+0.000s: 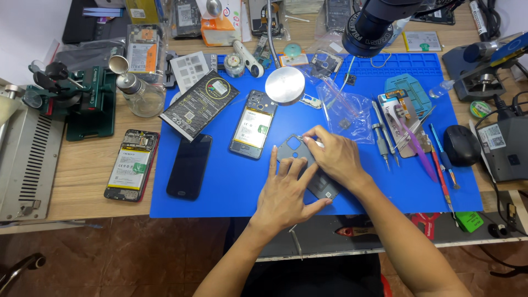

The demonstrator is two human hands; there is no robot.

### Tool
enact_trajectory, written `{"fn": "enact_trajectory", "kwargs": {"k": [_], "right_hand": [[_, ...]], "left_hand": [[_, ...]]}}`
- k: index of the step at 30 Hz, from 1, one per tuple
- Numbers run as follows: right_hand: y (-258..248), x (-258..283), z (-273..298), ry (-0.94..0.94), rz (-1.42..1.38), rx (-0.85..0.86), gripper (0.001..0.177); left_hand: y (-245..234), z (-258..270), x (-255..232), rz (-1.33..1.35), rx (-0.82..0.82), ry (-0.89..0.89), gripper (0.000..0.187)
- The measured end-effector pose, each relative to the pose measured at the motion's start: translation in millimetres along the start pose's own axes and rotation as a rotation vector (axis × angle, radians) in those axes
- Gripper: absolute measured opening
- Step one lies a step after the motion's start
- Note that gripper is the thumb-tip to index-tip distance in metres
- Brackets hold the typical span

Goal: The person handles a smartphone back cover and a disassembled phone body on a blue work mat. They peel a protective film from the back cover, then pick up a small blue camera lens protector and place it onto the phone's camera module. The person then uses a metal prying tool to remove a sticker or adhesive from the back cover.

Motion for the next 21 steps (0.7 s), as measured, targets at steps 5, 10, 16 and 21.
{"fn": "enact_trajectory", "kwargs": {"k": [5, 10, 16, 21], "right_hand": [[-0.8, 2.6, -4.3, -0.025, 0.006, 0.004, 0.021], [-6.6, 1.5, -0.1, -0.044, 0.005, 0.012, 0.02], [-2.5, -1.3, -6.5, -0.04, 0.031, 0.002, 0.019], [-5.3, -2.5, 0.4, -0.064, -0.025, -0.004, 0.02]], "left_hand": [[-1.1, 0.4, 1.0, -0.007, -0.018, -0.001, 0.076], [0.2, 0.5, -0.6, -0.003, -0.016, 0.001, 0.076], [-1.5, -1.0, -0.7, 0.001, -0.013, 0.011, 0.075], [-0.7, -0.1, -0.6, 0.0, -0.006, 0.001, 0.077]]}}
Point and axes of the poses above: each hand's wrist, its own z-axis away from the middle knuckle, its own y-axis out of the palm, x = y × z, the point moved 1 cm from there along -z, towards the middle knuckle, and after that the axes turned 1 degree about -y, right-handed, at the moved point
